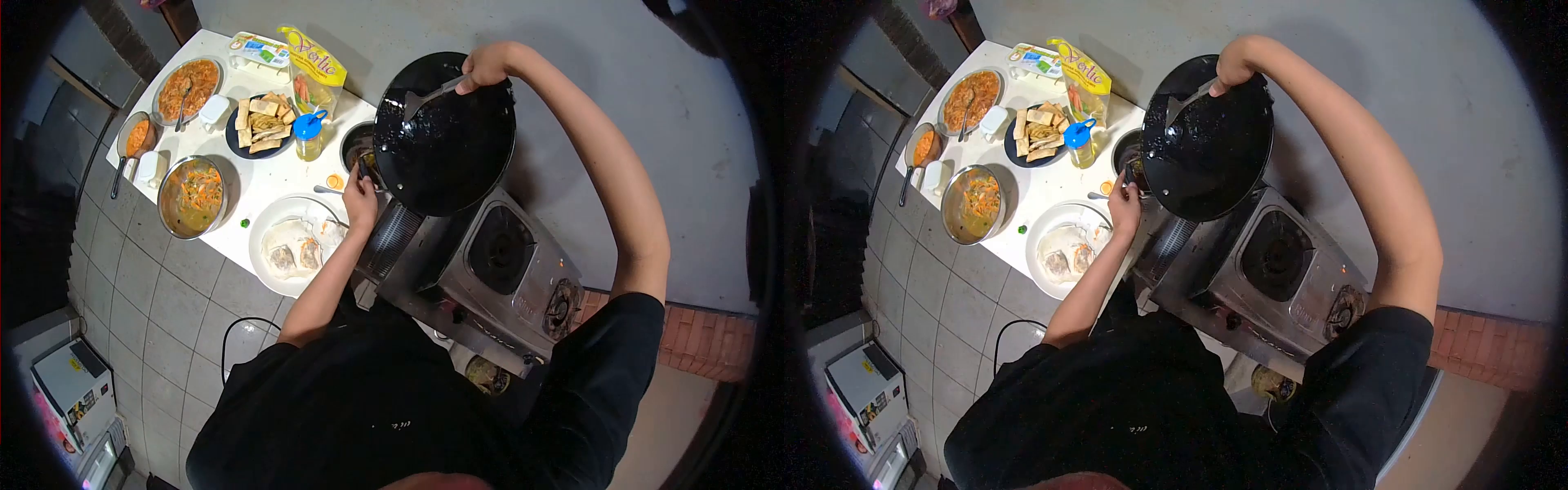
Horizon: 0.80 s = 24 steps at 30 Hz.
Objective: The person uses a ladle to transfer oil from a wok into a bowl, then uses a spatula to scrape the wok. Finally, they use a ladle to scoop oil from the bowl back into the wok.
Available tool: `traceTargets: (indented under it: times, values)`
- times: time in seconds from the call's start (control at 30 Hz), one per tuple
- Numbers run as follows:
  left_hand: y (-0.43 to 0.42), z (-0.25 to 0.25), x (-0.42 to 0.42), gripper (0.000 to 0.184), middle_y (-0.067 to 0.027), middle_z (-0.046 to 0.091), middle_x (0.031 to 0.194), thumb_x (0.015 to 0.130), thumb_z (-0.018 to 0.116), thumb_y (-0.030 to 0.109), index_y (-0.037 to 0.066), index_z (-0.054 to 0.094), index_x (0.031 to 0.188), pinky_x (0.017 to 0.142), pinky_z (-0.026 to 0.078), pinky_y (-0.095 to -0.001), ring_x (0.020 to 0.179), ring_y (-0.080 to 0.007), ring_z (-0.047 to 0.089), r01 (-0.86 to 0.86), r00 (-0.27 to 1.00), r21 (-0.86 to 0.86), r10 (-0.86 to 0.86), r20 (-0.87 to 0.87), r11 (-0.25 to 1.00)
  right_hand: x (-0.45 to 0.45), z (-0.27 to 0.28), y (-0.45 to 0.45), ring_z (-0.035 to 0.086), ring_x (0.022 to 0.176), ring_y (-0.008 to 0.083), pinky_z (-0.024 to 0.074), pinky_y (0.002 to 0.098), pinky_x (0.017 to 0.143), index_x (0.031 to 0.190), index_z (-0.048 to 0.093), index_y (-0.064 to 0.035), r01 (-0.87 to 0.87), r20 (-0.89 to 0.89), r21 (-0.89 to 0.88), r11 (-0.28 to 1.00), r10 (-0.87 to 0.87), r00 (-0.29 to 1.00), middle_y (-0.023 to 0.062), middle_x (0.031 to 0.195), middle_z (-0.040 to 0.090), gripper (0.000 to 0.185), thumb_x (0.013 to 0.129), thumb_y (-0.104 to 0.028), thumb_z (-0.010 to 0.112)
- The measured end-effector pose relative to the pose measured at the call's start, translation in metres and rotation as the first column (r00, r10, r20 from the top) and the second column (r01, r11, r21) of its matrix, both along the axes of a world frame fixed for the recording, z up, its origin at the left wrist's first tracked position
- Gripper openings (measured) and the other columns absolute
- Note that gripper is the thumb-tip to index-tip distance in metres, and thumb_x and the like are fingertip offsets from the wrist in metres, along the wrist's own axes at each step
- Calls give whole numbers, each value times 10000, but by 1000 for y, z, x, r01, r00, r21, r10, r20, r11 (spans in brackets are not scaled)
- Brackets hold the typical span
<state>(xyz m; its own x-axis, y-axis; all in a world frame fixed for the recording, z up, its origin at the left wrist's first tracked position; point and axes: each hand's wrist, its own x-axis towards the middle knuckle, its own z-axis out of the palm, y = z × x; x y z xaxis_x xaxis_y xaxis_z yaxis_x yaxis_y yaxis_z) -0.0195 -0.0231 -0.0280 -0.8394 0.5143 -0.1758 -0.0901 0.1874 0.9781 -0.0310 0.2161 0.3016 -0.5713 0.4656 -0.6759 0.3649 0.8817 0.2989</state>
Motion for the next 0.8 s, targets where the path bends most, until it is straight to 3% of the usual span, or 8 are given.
traceTargets:
  times: [0.07, 0.13, 0.2, 0.3, 0.33, 0.47, 0.73, 0.8]
  values:
    - [0, 12, 3, 415, -97, 590, 668, 944, 530, 79, -35, 507, 1342, 575, 465, -292, 585, -144, 549, -3, 1000, 18, 3, -19, 1000, 8, 4, -1, 630, 934, 302, 479, 410, 832, 983, 708, -66, 19, -20, -13, 1000, -19, 1000, 133, 950, 692, 481, 836, -522, 663]
    - [1, 18, 5, 404, -99, 585, 679, 958, 514, 75, -14, 473, 1350, 516, 473, -309, 546, -161, 565, -12, 983, 88, -5, 182, 996, 15, 6, -5, 623, 972, 305, 479, 414, 847, 980, 706, -77, 34, -44, -26, 999, -35, 998, 138, 959, 688, 467, 831, -518, 669]
    - [3, 15, 7, 394, -101, 601, 726, 967, 504, 78, 5, 436, 1349, 489, 474, -299, 538, -156, 565, -6, 988, 73, -6, 154, 997, 24, 6, -11, 536, 1194, 359, 437, 459, 993, 1085, 703, -108, 53, -85, 69, 996, -47, 995, 166, 1203, 639, 568, 821, -605, 632]
    - [4, 13, 15, 378, -110, 617, 785, 976, 489, 78, 39, 378, 1335, 468, 484, -294, 538, -160, 575, 11, 992, 43, -16, 127, 999, 46, -2, -22, 452, 1275, 362, 424, 481, 1001, 1070, 705, -166, 90, -242, 129, 988, -56, 969, 143, 1188, 646, 479, 803, -564, 676]
    - [3, 16, 18, 369, -117, 617, 796, 978, 484, 77, 54, 356, 1323, 474, 493, -299, 547, -168, 585, 26, 991, 26, -29, 127, 999, 50, -8, -21, 377, 1323, 376, 408, 500, 1015, 1096, 695, -194, 115, -234, 123, 986, -83, 969, 161, 1265, 584, 450, 793, -526, 710]
    - [9, 12, 29, 367, -121, 566, 727, 973, 488, 73, 55, 367, 1320, 473, 485, -337, 541, -203, 606, -23, 991, 52, 16, 130, 998, 73, -16, -22, 384, 1307, 394, 386, 491, 1039, 1149, 680, -197, 191, -315, 113, 975, -147, 937, 219, 1367, 420, 471, 782, -486, 741]
    - [12, 18, 40, 383, -122, 574, 739, 967, 518, 117, 74, 399, 1328, 530, 493, -359, 566, -227, 611, -6, 981, 16, 2, 196, 1000, 99, -8, -25, 388, 1292, 413, 392, 489, 1031, 1118, 695, -169, 206, -392, 27, 978, -179, 902, 237, 1257, 515, 433, 797, -458, 731]
    - [15, 14, 41, 388, -122, 578, 738, 960, 527, 120, 77, 408, 1326, 537, 492, -361, 576, -226, 614, 1, 982, 29, -6, 187, 1000, 99, -7, -27, 467, 1226, 377, 428, 459, 1005, 1125, 691, -167, 189, -432, 20, 982, -162, 887, 251, 1186, 535, 420, 821, -456, 709]
